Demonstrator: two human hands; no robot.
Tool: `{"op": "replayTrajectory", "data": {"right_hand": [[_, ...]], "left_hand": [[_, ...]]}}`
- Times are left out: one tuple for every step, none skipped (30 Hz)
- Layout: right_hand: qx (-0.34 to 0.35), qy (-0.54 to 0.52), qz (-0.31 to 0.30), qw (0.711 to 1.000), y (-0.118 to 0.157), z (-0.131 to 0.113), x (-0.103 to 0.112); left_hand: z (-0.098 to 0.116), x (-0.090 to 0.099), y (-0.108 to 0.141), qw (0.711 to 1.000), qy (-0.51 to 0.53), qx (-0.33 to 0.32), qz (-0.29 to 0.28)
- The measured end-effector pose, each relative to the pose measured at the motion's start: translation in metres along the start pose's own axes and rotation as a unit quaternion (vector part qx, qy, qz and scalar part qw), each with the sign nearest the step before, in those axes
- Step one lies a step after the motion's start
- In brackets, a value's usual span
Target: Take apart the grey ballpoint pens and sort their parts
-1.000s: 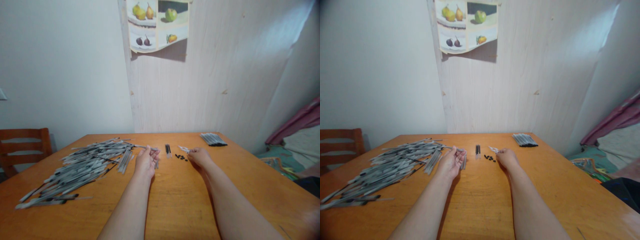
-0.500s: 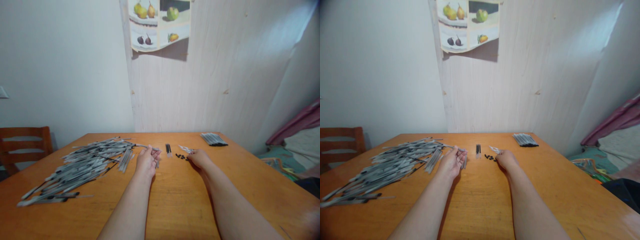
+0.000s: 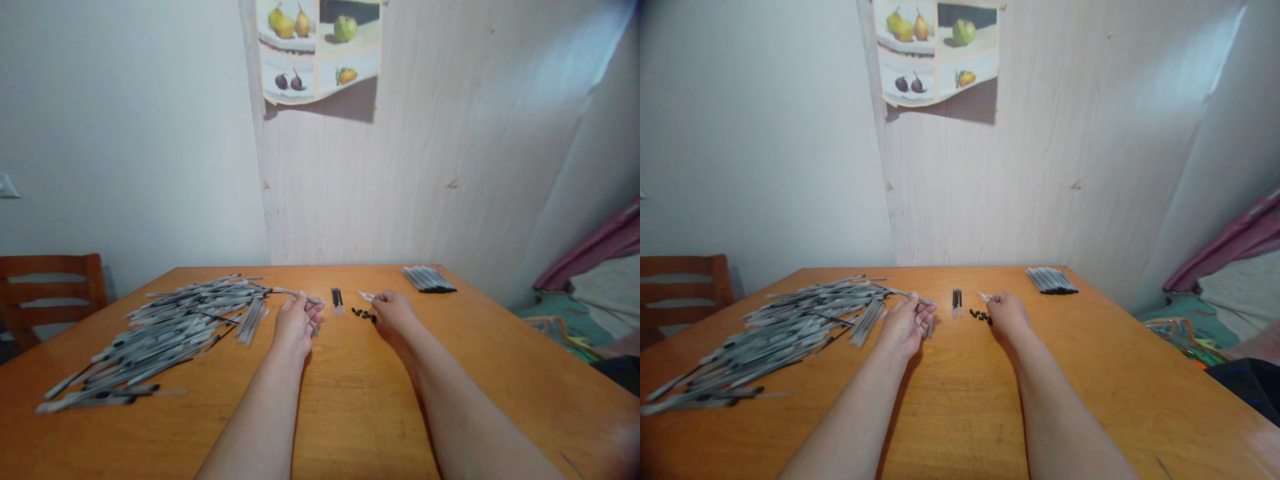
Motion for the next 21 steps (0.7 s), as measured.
{"op": "replayTrajectory", "data": {"right_hand": [[0.011,0.000,0.002,1.000,0.001,-0.012,-0.002],[0.044,0.000,0.002,0.999,0.004,-0.028,-0.004],[0.085,-0.006,-0.003,0.996,0.009,-0.047,-0.009],[0.123,-0.014,-0.015,0.992,0.015,-0.064,-0.014],[0.150,-0.024,-0.029,0.988,0.021,-0.079,-0.020],[0.168,-0.034,-0.038,0.985,0.027,-0.091,-0.026],[0.182,-0.038,-0.047,0.981,0.033,-0.100,-0.031],[0.196,-0.033,-0.054,0.979,0.038,-0.108,-0.036],[0.201,-0.023,-0.058,0.978,0.041,-0.112,-0.040],[0.203,-0.009,-0.061,0.977,0.044,-0.115,-0.044],[0.202,0.007,-0.064,0.977,0.045,-0.115,-0.047],[0.199,0.022,-0.067,0.978,0.045,-0.115,-0.050],[0.196,0.036,-0.070,0.977,0.045,-0.114,-0.052],[0.193,0.047,-0.073,0.977,0.044,-0.114,-0.054],[0.191,0.056,-0.074,0.977,0.044,-0.114,-0.054],[0.187,0.064,-0.074,0.977,0.044,-0.114,-0.054],[0.183,0.072,-0.074,0.978,0.045,-0.114,-0.053],[0.178,0.079,-0.076,0.978,0.045,-0.114,-0.052],[0.173,0.087,-0.078,0.978,0.045,-0.114,-0.051],[0.168,0.095,-0.084,0.978,0.046,-0.114,-0.050],[0.165,0.104,-0.093,0.976,0.046,-0.113,-0.050]], "left_hand": [[-0.001,0.000,-0.001,1.000,-0.003,0.000,-0.002],[-0.001,0.000,-0.001,1.000,-0.007,0.000,-0.004],[-0.001,-0.001,-0.001,1.000,-0.012,-0.001,-0.006],[-0.002,-0.001,-0.002,1.000,-0.019,-0.003,-0.007],[-0.002,-0.002,-0.002,1.000,-0.027,-0.006,-0.009],[-0.002,-0.002,-0.002,0.999,-0.036,-0.009,-0.011],[-0.002,-0.003,-0.002,0.999,-0.045,-0.011,-0.014],[-0.002,-0.004,-0.001,0.998,-0.053,-0.014,-0.016],[-0.002,-0.004,-0.001,0.998,-0.060,-0.016,-0.019],[-0.002,-0.005,-0.001,0.997,-0.067,-0.019,-0.020],[-0.003,-0.005,-0.001,0.997,-0.073,-0.021,-0.019],[-0.003,-0.005,-0.001,0.996,-0.079,-0.023,-0.019],[-0.003,-0.005,-0.001,0.996,-0.085,-0.024,-0.018],[-0.003,-0.005,-0.002,0.995,-0.090,-0.025,-0.016],[-0.003,-0.004,-0.002,0.995,-0.094,-0.024,-0.015],[-0.003,-0.004,-0.002,0.995,-0.095,-0.024,-0.014],[-0.002,-0.003,-0.002,0.995,-0.096,-0.025,-0.011],[-0.002,-0.002,-0.003,0.995,-0.095,-0.026,-0.007],[-0.001,-0.001,-0.003,0.995,-0.095,-0.028,-0.004],[0.000,0.000,-0.003,0.995,-0.096,-0.030,-0.001],[0.002,0.001,-0.003,0.995,-0.097,-0.034,0.002]]}}
Point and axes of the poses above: each hand's wrist, its own y-axis away from the middle knuckle, its own x-axis out of the back of the hand, z = x × y, the point moved 9 cm from there along -y, towards the middle knuckle, and after that the axes turned 11 degrees about -z, right-handed, at the moved point
